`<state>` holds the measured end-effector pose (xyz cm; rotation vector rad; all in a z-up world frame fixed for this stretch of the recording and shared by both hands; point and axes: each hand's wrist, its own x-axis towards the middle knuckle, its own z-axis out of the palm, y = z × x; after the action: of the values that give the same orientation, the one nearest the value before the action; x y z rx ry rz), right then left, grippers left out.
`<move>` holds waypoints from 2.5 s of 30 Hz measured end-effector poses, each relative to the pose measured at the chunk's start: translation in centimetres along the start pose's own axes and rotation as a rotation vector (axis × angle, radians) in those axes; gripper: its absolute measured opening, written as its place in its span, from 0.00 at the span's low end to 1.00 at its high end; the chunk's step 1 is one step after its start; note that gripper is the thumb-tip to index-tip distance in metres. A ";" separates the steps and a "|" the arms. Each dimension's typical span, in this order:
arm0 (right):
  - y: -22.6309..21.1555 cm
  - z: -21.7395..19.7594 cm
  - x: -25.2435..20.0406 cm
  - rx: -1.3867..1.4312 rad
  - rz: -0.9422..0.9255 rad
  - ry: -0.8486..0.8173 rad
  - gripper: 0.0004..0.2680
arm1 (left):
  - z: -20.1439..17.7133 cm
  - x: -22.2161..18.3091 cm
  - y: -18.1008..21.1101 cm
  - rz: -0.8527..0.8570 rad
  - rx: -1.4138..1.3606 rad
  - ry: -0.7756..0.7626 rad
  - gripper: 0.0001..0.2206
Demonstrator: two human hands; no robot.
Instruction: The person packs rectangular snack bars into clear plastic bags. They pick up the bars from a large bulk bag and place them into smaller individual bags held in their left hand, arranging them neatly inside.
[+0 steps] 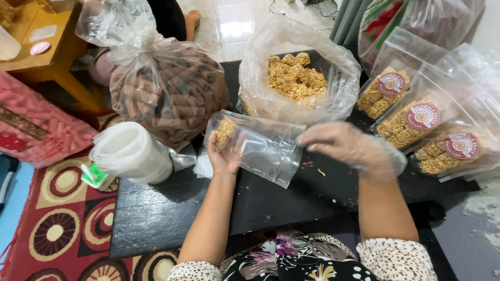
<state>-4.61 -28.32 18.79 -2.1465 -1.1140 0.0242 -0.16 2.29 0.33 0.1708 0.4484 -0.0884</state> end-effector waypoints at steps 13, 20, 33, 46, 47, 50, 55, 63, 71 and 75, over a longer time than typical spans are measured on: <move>5.8 -1.8 5.8 -0.161 0.309 0.498 0.09 | 0.0 0.6 1.1 0.023 0.028 0.039 0.22; 2.9 -0.3 7.4 -0.409 0.531 0.054 0.35 | 0.2 0.8 1.4 0.046 0.112 0.094 0.22; 8.2 -5.7 14.5 -0.426 0.530 -0.017 0.15 | -1.0 2.4 1.8 0.013 0.112 0.073 0.24; 8.9 -2.4 20.7 -0.544 0.634 -0.075 0.15 | -0.4 2.0 1.5 -0.013 0.060 0.044 0.23; 8.8 -2.1 20.6 -0.608 0.678 -0.082 0.15 | -0.3 1.7 1.6 -0.011 0.070 0.046 0.22; 22.7 3.2 23.2 -0.811 0.662 -0.158 0.15 | -0.7 2.1 1.5 -0.003 0.067 0.048 0.21; 39.9 5.9 24.2 -0.726 0.810 -0.069 0.14 | -0.6 2.1 1.5 0.001 0.060 0.041 0.20; 25.8 2.6 22.2 -0.614 0.700 -0.034 0.15 | -0.5 1.8 1.5 0.007 0.074 0.049 0.21; 12.9 -3.6 18.4 0.175 0.622 0.187 0.20 | -0.6 2.0 1.5 -0.007 0.083 0.049 0.21; 9.3 -5.6 15.3 0.639 0.498 0.134 0.19 | -0.2 1.7 1.4 0.004 0.098 0.049 0.22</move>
<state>13.35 -24.02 21.87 -1.7475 -0.3890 0.4023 1.43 3.65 -0.39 0.2702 0.4927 -0.1028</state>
